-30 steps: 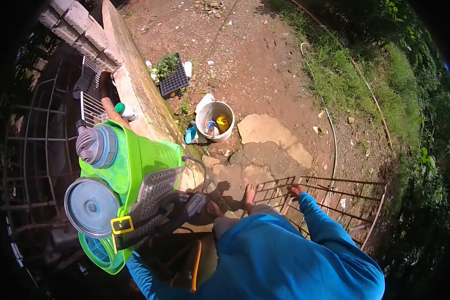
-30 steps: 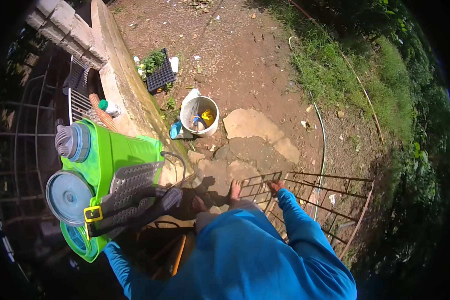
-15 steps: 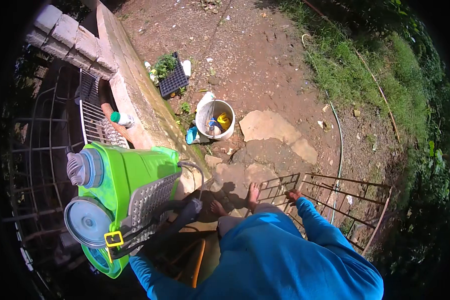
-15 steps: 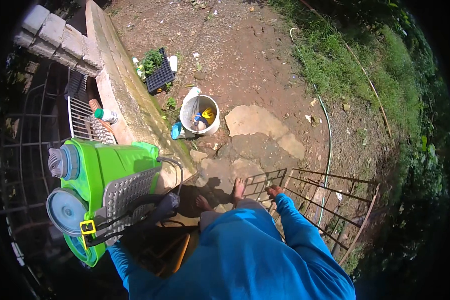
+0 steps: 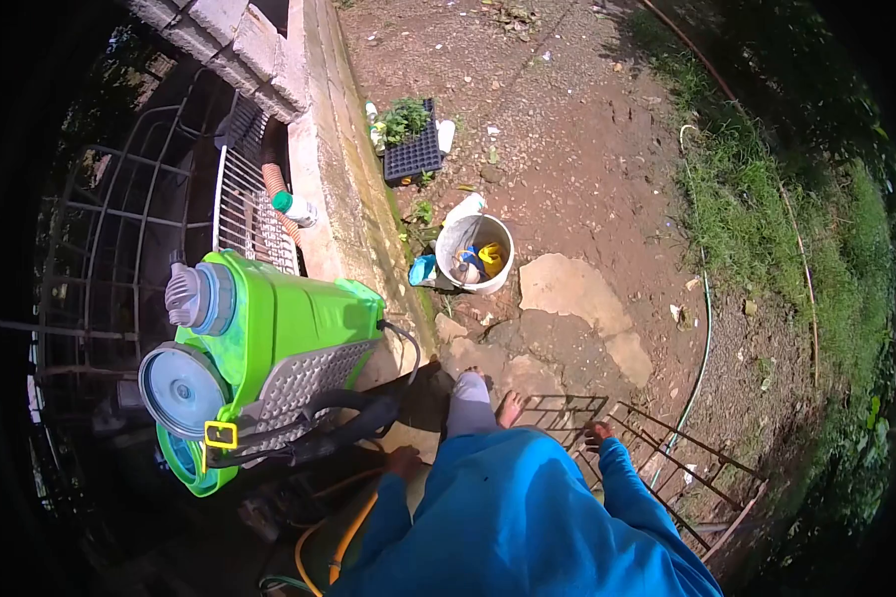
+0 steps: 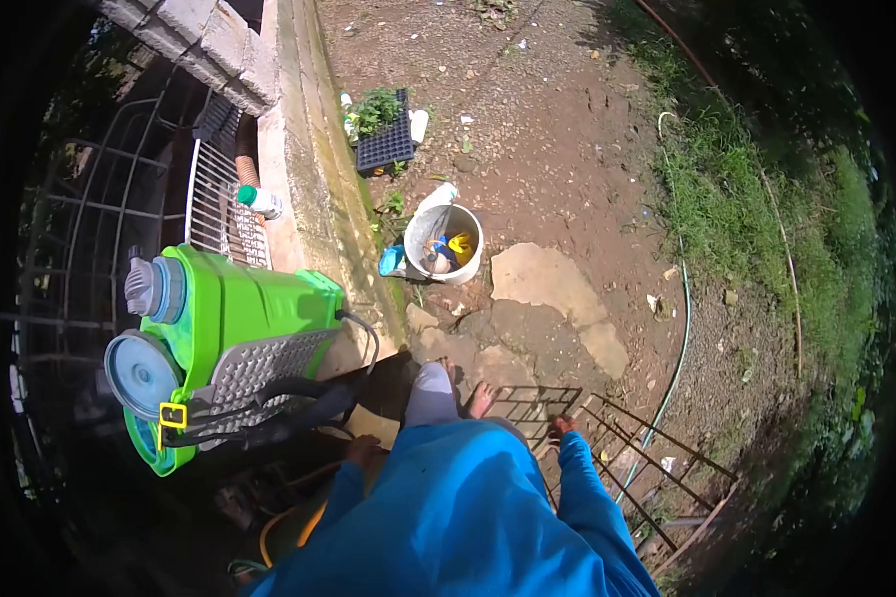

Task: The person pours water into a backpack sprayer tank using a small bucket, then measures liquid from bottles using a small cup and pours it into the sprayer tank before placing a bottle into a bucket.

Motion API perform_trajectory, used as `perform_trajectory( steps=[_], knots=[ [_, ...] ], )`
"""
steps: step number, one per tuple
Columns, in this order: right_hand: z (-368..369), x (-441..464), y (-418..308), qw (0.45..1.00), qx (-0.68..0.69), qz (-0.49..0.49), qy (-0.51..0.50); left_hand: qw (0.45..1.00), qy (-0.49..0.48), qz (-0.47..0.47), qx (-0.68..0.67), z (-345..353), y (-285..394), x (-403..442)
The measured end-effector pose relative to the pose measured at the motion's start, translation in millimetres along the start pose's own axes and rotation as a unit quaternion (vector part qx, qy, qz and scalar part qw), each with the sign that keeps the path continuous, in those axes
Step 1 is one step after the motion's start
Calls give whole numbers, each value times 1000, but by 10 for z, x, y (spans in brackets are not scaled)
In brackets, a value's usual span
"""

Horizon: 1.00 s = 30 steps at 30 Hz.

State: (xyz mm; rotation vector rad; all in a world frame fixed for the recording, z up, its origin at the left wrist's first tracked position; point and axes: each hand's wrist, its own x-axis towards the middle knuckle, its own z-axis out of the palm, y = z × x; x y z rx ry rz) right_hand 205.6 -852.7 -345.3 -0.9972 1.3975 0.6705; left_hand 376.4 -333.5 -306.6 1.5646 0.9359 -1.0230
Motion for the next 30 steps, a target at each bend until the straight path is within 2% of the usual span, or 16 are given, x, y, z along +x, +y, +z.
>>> perform_trajectory(
  steps=[5, 8, 11, 13, 14, 15, 16, 17, 18, 19, 21, 23, 25, 26, 28, 30],
  knots=[
    [-247, 187, -332, 1000, 15, 22, 1, 998, -47, -6, 50, 1154, 1058, 46],
    [-358, 198, -445, 991, 78, -106, 10, 989, -112, 98, 6, 1667, 1388, 724],
    [-223, -133, -1119, 995, 55, -52, 59, 968, -125, 212, 48, 2111, 2063, 1167],
    [-199, -218, -1360, 998, 33, -26, 43, 937, -119, 330, 9, 2220, 2540, 1306],
    [-187, -247, -1486, 999, 6, -16, 43, 895, -17, 436, 97, 2267, 2746, 1781],
    [-200, -254, -1614, 999, -20, -8, 43, 915, 47, 398, 54, 2296, 3261, 1526],
    [-252, -191, -1682, 999, -12, -7, 46, 832, 172, 524, 54, 2262, 3816, 1164],
    [-311, -105, -1771, 999, -1, -8, 49, 816, 234, 527, 42, 2155, 4315, 932],
    [-352, -78, -1871, 998, 39, -19, 40, 771, 303, 558, 47, 2011, 4759, 705],
    [-396, -43, -1996, 999, 31, -23, 37, 762, 326, 559, 12, 1840, 5130, 577],
    [-400, 39, -2235, 994, 58, -70, 53, 669, 472, 570, 71, 1395, 5753, 509],
    [-380, -26, -2405, 992, 51, -98, 60, 573, 620, 529, 86, 1033, 6245, 180],
    [-394, 12, -2546, 988, 58, -131, 65, 574, 705, 406, 89, 685, 6617, 40],
    [-428, 46, -2530, 986, 62, -141, 64, 600, 714, 341, 119, 576, 6739, -17],
    [-438, 3, -2454, 982, 79, -151, 78, 644, 702, 225, 206, 287, 6860, 111],
    [-533, 175, -2184, 981, 94, -147, 82, 680, 665, 159, 265, 97, 6783, 354]
  ],
)
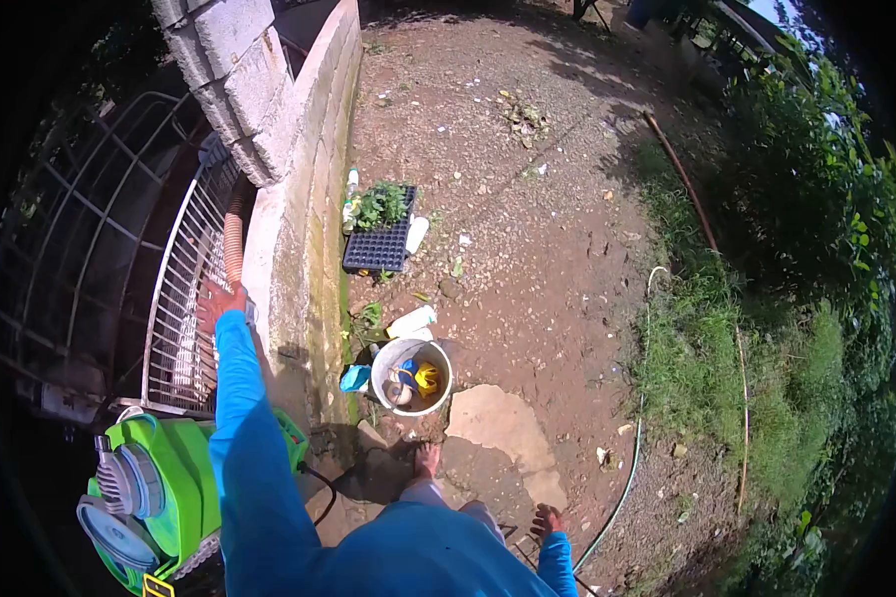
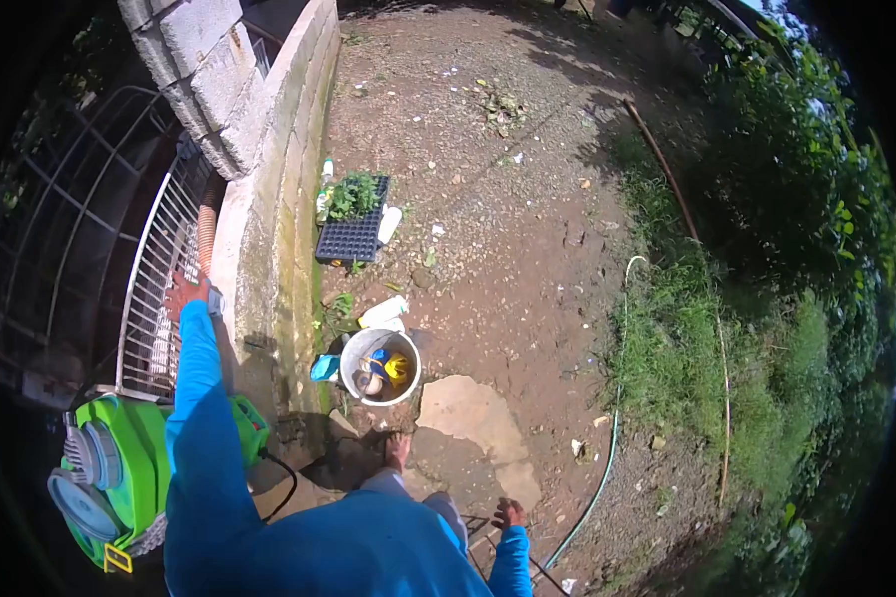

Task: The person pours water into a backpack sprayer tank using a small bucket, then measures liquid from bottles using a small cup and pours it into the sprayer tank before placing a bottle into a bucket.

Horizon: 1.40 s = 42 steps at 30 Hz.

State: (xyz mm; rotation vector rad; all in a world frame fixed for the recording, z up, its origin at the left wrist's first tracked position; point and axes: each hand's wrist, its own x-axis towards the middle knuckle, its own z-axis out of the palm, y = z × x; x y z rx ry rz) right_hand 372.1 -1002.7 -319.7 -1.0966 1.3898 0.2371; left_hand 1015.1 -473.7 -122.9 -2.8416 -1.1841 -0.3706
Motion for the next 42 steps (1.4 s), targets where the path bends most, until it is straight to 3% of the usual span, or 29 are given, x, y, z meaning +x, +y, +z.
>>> perform_trajectory(
  steps=[2, 5, 7, 8, 9, 11, 13, 17, 18, 19, 21, 22, 24, 25, 27, 29, 33, 35, 37, 38, 39, 40, 41, 42],
  knots=[
    [-31, -58, 194, 999, -1, 42, 23, 994, -80, 63, -27, -6, -138, -78],
    [-101, -23, 627, 996, 4, 85, 25, 985, -42, 141, -87, 72, -253, -218],
    [-212, 30, 944, 998, 46, 43, -11, 982, -20, 168, -86, -19, -235, -493],
    [-261, 201, 1207, 992, 88, -58, -64, 977, -27, 184, -99, -104, -207, -691],
    [-229, 292, 1190, 991, 95, -63, -66, 973, -33, 202, -110, -222, -187, -914],
    [-61, 332, 1014, 988, -38, -96, -115, 951, -55, 277, -125, -494, -132, -1537],
    [190, 159, 552, 971, -155, -166, -71, 901, -127, 379, -171, -861, -179, -2374],
    [541, -770, -556, 848, -333, -409, -58, 701, -315, 611, -187, -1284, -659, -4063],
    [537, -1094, -704, 816, -341, -458, -85, 664, -350, 636, -175, -1492, -822, -4434],
    [540, -1307, -760, 781, -347, -507, -111, 587, -413, 667, -198, -1487, -980, -4677],
    [570, -1419, -659, 727, -357, -542, -226, 572, -446, 653, -220, -1711, -1271, -4989],
    [387, -1947, -892, 755, -306, -422, -397, 564, -462, 645, -230, -1822, -1417, -5145],
    [364, -2036, -630, 771, -261, -377, -441, 585, -486, 614, -214, -2067, -1605, -5221],
    [362, -2088, -517, 783, -218, -323, -484, 585, -443, 651, -191, -2123, -1690, -5219],
    [359, -2188, -396, 769, -222, -317, -509, 588, -396, 684, -172, -2252, -1855, -5184],
    [383, -2288, -342, 746, -225, -295, -553, 552, -340, 732, -210, -2405, -2019, -5101],
    [435, -2693, -415, 696, -244, -378, -559, 505, -249, 766, -310, -2704, -2284, -4977],
    [594, -2589, -255, 689, -238, -361, -582, 581, -232, 735, -261, -2597, -2460, -4928],
    [677, -2676, -166, 688, -256, -466, -494, 618, -230, 711, -246, -2597, -2628, -4886],
    [713, -2720, -112, 687, -260, -468, -491, 649, -231, 687, -231, -2577, -2686, -4872],
    [755, -2773, -28, 699, -306, -493, -417, 648, -230, 686, -236, -2527, -2755, -4853],
    [814, -2819, 50, 706, -349, -514, -339, 689, -249, 653, -194, -2455, -2831, -4824],
    [888, -2852, 125, 707, -351, -514, -336, 725, -268, 617, -150, -2361, -2922, -4800],
    [974, -2884, 215, 709, -363, -527, -296, 722, -270, 619, -151, -2195, -3040, -4784]
  ],
)
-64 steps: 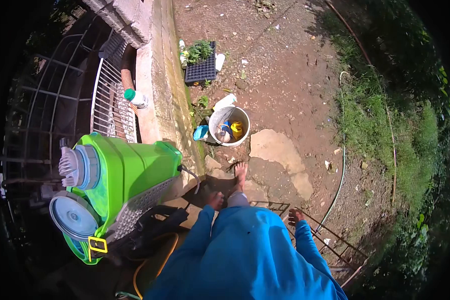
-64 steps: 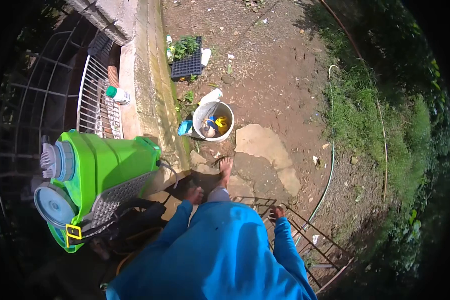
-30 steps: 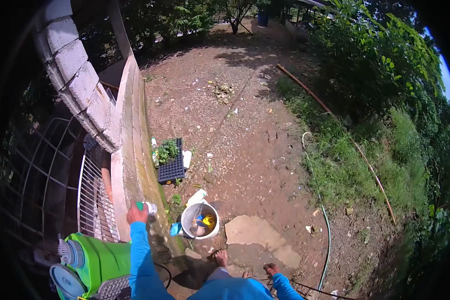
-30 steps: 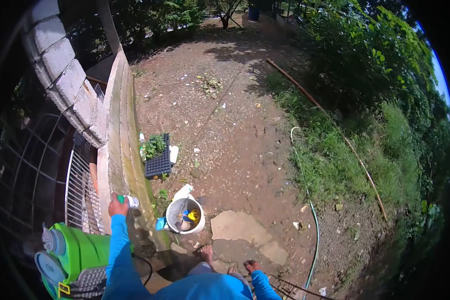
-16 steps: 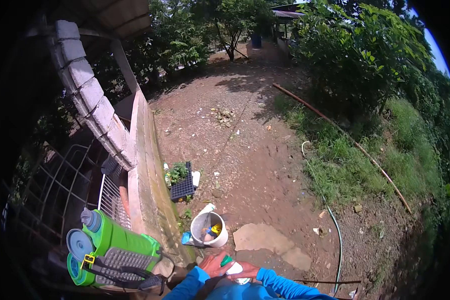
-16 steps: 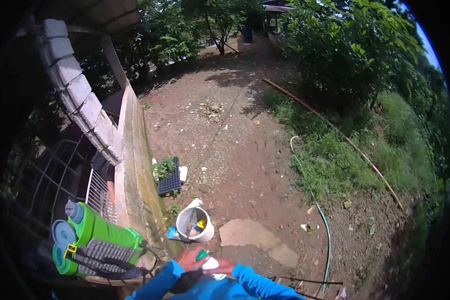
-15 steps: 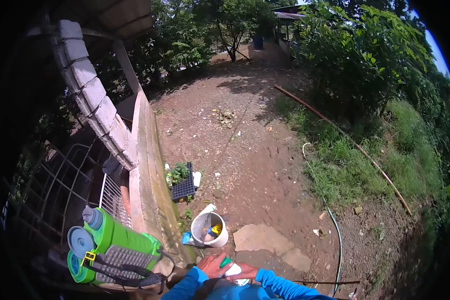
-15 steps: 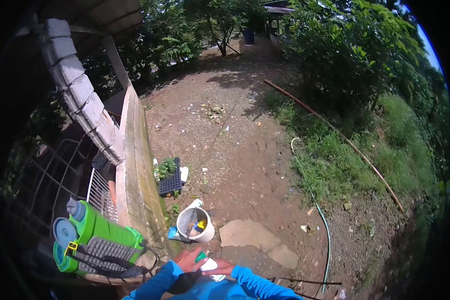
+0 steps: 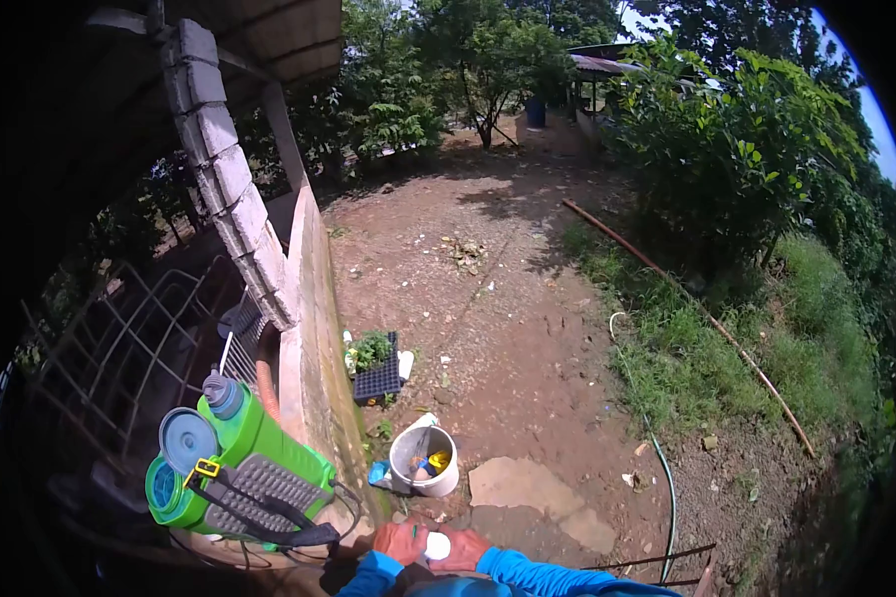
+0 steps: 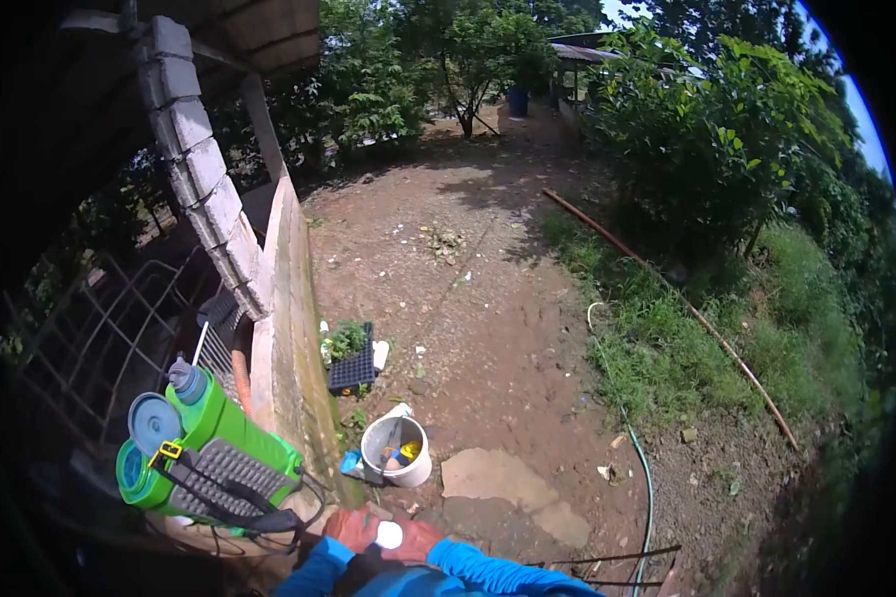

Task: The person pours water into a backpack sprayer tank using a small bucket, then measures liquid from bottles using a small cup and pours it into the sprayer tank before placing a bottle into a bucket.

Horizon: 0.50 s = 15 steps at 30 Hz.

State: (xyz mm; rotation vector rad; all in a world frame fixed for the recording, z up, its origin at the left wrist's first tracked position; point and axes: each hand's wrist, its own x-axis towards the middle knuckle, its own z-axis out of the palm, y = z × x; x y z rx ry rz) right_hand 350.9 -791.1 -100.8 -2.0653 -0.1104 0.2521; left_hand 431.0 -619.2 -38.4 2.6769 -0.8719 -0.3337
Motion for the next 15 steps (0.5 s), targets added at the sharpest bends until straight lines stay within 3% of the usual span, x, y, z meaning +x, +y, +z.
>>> perform_trajectory(
  steps=[3, 5, 6, 8, 9, 11, 13, 15],
  knots=[
    [295, 56, -70, 996, -81, 25, 28, 994, 14, -107, -30, 188, -375, -158],
    [428, 55, -165, 991, -120, 47, 32, 939, -216, -237, -124, -5, -546, -249],
    [457, 25, -236, 992, -119, 36, 21, 941, -231, -222, -109, -103, -605, -347],
    [668, -19, -236, 995, -93, 36, 21, 982, -153, -95, -57, -277, -621, -586],
    [795, -73, -276, 994, -77, 63, 49, 981, -178, -65, -43, -304, -632, -700],
    [930, -213, -384, 995, -68, 24, 72, 978, -1, 140, -152, -324, -689, -885],
    [985, -369, -525, 995, -54, 51, 68, 968, -76, 191, -146, -362, -743, -1011],
    [1104, -473, -583, 998, -38, -3, 52, 950, -72, 210, -220, -377, -688, -1162]
  ],
)
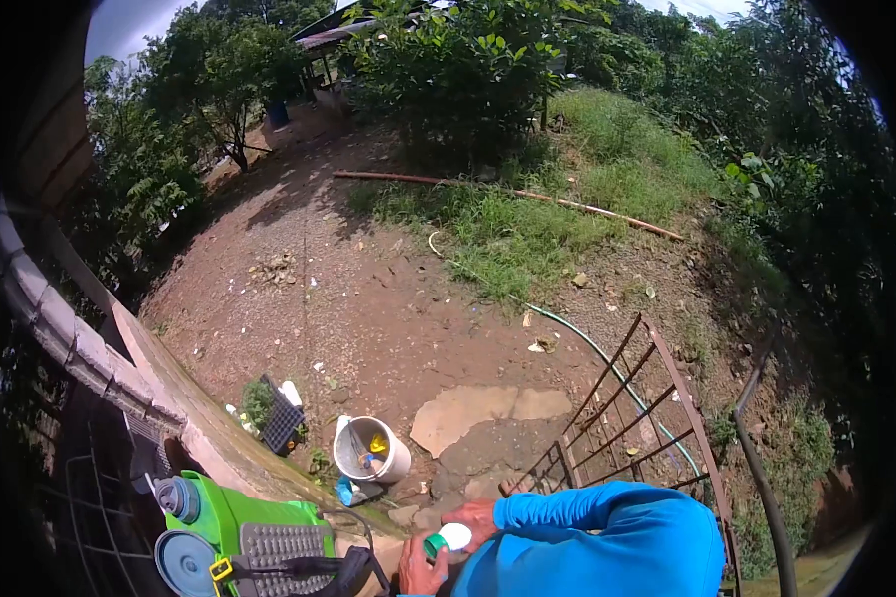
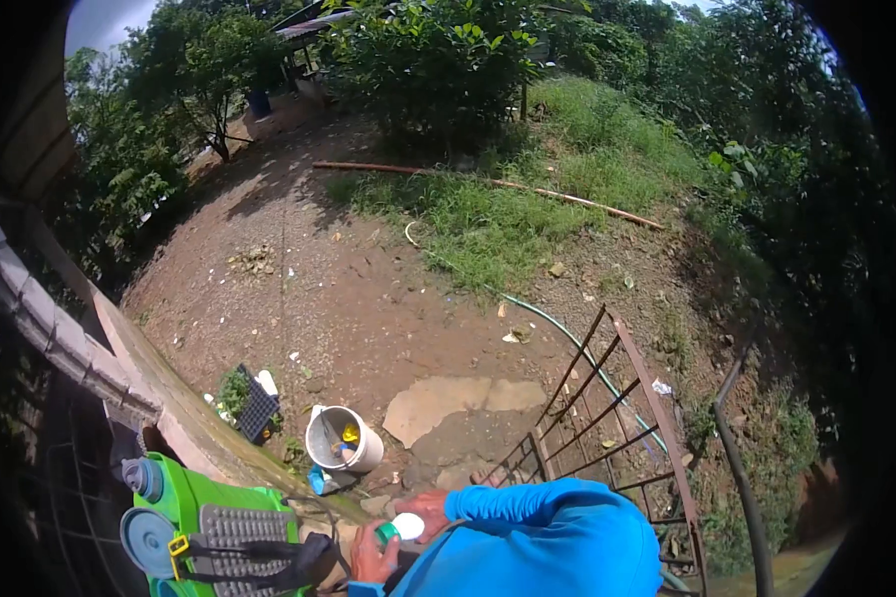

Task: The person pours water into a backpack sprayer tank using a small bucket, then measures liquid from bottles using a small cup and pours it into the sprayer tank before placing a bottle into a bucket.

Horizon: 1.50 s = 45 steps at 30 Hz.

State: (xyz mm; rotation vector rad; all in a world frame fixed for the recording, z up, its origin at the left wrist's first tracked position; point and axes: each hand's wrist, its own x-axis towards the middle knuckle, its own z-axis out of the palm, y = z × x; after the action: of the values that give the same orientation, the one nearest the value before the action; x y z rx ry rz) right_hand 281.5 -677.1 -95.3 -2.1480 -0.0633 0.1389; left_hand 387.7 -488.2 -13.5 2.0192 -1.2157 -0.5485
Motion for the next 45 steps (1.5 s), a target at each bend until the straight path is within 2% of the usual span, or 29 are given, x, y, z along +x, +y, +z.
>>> perform_trajectory(
  steps=[1, 2, 4, 5, 8, 9, 10, 12, 14, 15, 16, 19, 20, 22, 26, 28, 29, 31, 32, 34, 36, 37, 38, 39, 40, 41, 42, 45],
  knots=[
    [61, -54, -50, 1000, 5, 8, 10, 996, -19, -85, -15, 29, 21, -49],
    [104, -113, -91, 1000, 14, 17, 4, 996, -28, -80, -15, 87, -140, -97],
    [174, -213, -133, 999, 24, 29, -4, 971, -117, -158, 136, 255, -582, -161],
    [235, -244, -133, 999, 21, 38, 4, 971, -120, -160, 134, 298, -605, -160],
    [266, -345, -133, 998, 51, 48, -1, 938, -115, -277, 171, 347, -485, -227],
    [278, -345, -119, 997, 62, 40, 11, 981, -66, -156, 95, 291, -389, -245],
    [301, -353, -111, 997, 73, 31, 23, 999, 1, -39, 25, 247, -272, -296],
    [268, -340, -61, 996, 91, 13, 11, 997, 19, -27, 64, 120, 35, -341],
    [127, -327, -122, 994, 86, 42, -57, 995, 23, -96, -2, 178, 127, -447],
    [62, -316, -173, 990, 90, 47, -94, 981, 6, -193, 18, 153, 270, -477],
    [61, -302, -191, 987, 81, 22, -140, 968, 17, -238, 78, 162, 388, -497],
    [83, -289, -290, 990, 44, 22, -132, 945, -6, -218, 245, 547, -7, -791],
    [106, -269, -308, 987, 40, 7, -156, 937, 25, -106, 333, 388, 311, -835],
    [122, -202, -349, 986, 47, -41, -156, 957, 210, -146, 137, 393, 460, -849],
    [53, -92, -558, 972, 95, -88, -194, 957, 209, -121, 162, 231, 787, -1055],
    [72, -42, -630, 970, 83, -119, -193, 947, 239, -194, 96, 329, 749, -1139],
    [82, -24, -674, 968, 82, -125, -201, 943, 246, -201, 96, 360, 724, -1171],
    [97, 25, -791, 972, 28, -140, -185, 888, 253, -369, 109, 323, 726, -1168],
    [127, 51, -851, 971, 28, -144, -189, 885, 257, -372, 110, 325, 688, -1195],
    [192, 80, -944, 980, -38, -146, -127, 819, 382, -391, 175, 354, 505, -1249],
    [261, 140, -966, 980, -17, -154, -128, 829, 432, -240, 261, 54, 607, -1327],
    [293, 178, -980, 979, 1, -160, -126, 834, 420, -358, -19, -159, 647, -1413],
    [309, 206, -1020, 978, 1, -161, -129, 760, 371, -442, -298, -391, 773, -1455],
    [320, 232, -1077, 978, 42, -174, -111, 741, 380, -388, -395, -336, 427, -1673],
    [343, 286, -1121, 975, 82, -187, -92, 740, 382, -388, -394, -427, 394, -1801],
    [379, 343, -1086, 973, 96, -182, -100, 695, 415, -250, -531, -523, 354, -1908],
    [399, 391, -1085, 973, 95, -183, -102, 622, 430, -102, -646, -635, 319, -1998],
    [346, 569, -1275, 971, 181, -91, -127, 529, 452, -128, -707, -1244, 331, -2244]
  ],
)
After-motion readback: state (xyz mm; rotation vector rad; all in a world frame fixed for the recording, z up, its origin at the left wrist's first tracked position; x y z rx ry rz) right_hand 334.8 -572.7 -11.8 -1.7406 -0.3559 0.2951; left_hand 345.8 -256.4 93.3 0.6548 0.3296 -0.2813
